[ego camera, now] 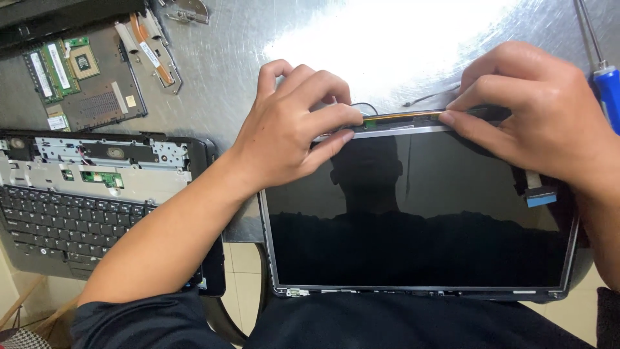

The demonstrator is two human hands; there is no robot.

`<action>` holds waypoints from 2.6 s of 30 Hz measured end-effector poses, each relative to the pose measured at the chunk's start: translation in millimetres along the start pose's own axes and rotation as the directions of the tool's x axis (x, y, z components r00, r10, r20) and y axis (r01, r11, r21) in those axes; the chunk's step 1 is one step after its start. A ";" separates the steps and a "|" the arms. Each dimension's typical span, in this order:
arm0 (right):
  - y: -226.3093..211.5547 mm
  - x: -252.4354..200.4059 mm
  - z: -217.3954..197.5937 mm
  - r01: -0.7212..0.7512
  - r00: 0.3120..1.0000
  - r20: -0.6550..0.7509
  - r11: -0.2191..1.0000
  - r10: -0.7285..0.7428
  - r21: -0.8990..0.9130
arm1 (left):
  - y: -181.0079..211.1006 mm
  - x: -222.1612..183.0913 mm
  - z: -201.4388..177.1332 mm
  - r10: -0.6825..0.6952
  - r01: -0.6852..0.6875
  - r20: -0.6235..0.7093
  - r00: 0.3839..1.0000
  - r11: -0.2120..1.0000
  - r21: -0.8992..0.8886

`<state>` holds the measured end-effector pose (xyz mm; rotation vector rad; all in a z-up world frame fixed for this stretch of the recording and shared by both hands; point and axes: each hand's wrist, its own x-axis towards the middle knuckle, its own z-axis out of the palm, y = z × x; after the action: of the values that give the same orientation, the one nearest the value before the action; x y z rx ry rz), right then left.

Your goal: Technician assembles a laptop by positioning the LCD screen, routing internal antenna and video cables, and securing the assembly with a screwdriver.

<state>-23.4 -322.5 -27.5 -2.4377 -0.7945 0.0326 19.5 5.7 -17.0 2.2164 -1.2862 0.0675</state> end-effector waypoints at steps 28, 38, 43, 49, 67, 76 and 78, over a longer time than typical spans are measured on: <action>16.9 -2.2 5.2 0.100 0.993 0.065 0.995 -0.099 -0.016 | 6.2 -3.3 -9.1 -0.231 0.228 -0.050 0.972 0.973 -0.045; 16.9 -3.4 5.2 0.108 0.991 0.085 0.990 -0.101 -0.088 | 43.9 -6.3 -16.2 0.085 -0.010 -0.114 0.990 0.843 0.538; 15.2 -0.7 3.9 0.111 0.991 0.090 0.990 -0.104 -0.082 | 46.5 -8.1 -3.8 0.034 -0.020 -0.014 0.999 0.814 0.581; 12.3 0.7 3.0 0.102 0.993 0.067 0.993 -0.099 -0.050 | 51.3 -8.8 4.3 -0.053 0.016 0.037 0.998 0.758 0.652; 15.9 -2.5 4.7 0.139 0.989 0.068 0.988 -0.134 -0.067 | 34.9 -13.5 -55.6 -0.168 0.225 -0.176 0.970 0.897 0.380; 18.5 -5.5 7.7 0.092 0.994 0.055 0.995 -0.090 -0.034 | 49.4 -52.3 -36.6 -0.395 0.317 0.020 0.918 0.764 0.561; 19.3 -6.2 8.1 0.090 0.995 0.056 0.995 -0.088 -0.042 | 53.2 -53.8 -35.0 -0.378 0.309 -0.015 0.926 0.732 0.607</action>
<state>-19.8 -334.5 -45.4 -2.4494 -0.9368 0.0469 -44.4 45.2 19.1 3.0205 -0.9581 0.2463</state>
